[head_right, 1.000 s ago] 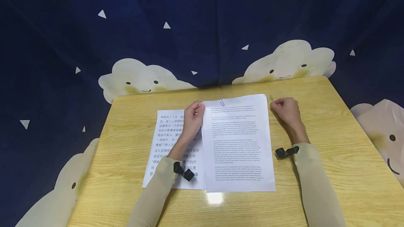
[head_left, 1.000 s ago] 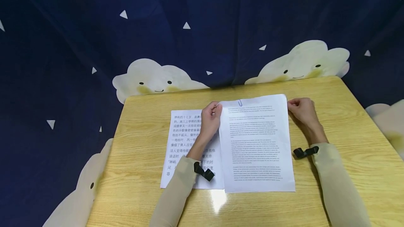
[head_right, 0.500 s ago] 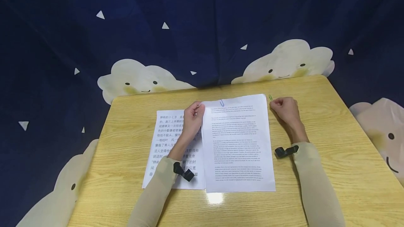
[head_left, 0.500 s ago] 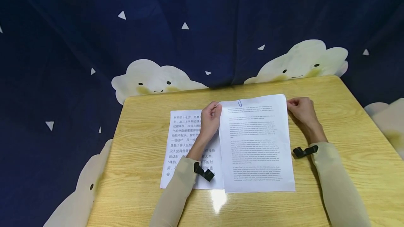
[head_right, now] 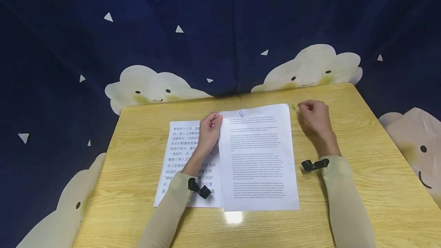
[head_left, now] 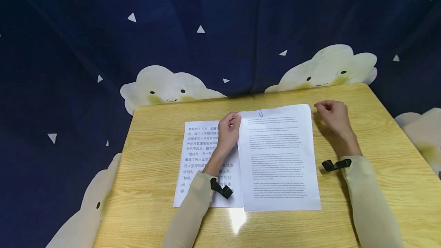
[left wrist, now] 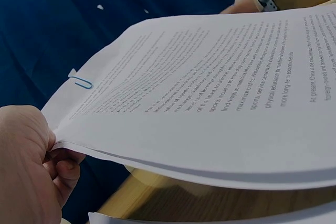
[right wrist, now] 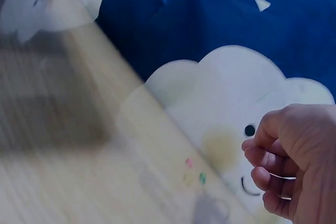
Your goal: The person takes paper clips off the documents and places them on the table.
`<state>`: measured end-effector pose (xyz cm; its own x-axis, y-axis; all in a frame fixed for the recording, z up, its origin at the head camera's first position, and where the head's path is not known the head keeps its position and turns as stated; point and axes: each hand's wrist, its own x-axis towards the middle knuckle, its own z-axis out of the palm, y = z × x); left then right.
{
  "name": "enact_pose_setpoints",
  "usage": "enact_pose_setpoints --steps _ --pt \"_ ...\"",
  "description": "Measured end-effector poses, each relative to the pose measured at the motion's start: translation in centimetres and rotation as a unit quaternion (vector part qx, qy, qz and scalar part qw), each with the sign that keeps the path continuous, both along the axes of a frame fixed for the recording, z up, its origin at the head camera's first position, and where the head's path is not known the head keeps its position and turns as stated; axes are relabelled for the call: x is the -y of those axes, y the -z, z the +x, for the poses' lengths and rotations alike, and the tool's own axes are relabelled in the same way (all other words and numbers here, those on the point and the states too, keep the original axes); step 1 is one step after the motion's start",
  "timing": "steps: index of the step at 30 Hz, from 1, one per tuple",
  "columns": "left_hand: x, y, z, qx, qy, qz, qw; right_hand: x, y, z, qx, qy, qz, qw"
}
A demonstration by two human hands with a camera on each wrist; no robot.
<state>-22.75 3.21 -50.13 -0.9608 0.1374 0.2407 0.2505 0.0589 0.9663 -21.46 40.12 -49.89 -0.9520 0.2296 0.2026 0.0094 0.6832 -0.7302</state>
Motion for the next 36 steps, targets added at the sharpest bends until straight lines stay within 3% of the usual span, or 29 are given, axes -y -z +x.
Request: enact_pose_setpoints --steps 7,10,16,18,29,36 --pt "0.0 0.0 -0.1 0.004 -0.001 0.0 1.0 1.2 -2.4 0.3 -0.073 -0.011 -0.006 0.997" --pt "0.1 -0.7 0.2 0.006 0.002 -0.002 1.0 1.9 -3.5 0.5 -0.089 -0.015 -0.003 0.996" --pt "0.3 -3.2 1.4 0.01 0.012 -0.001 0.9999 3.2 -5.4 1.1 -0.098 -0.027 0.002 0.995" --pt "0.3 -3.4 1.6 0.012 0.014 -0.002 0.9998 3.7 -6.0 1.3 -0.101 -0.031 0.007 0.994" --pt "0.1 -3.3 1.8 -0.004 0.016 -0.004 0.9999 6.3 -8.1 2.7 -0.08 -0.087 0.032 0.992" --pt "-0.1 -3.6 1.9 -0.014 0.018 -0.01 0.9997 7.9 -8.5 2.9 -0.101 -0.111 0.072 0.986"
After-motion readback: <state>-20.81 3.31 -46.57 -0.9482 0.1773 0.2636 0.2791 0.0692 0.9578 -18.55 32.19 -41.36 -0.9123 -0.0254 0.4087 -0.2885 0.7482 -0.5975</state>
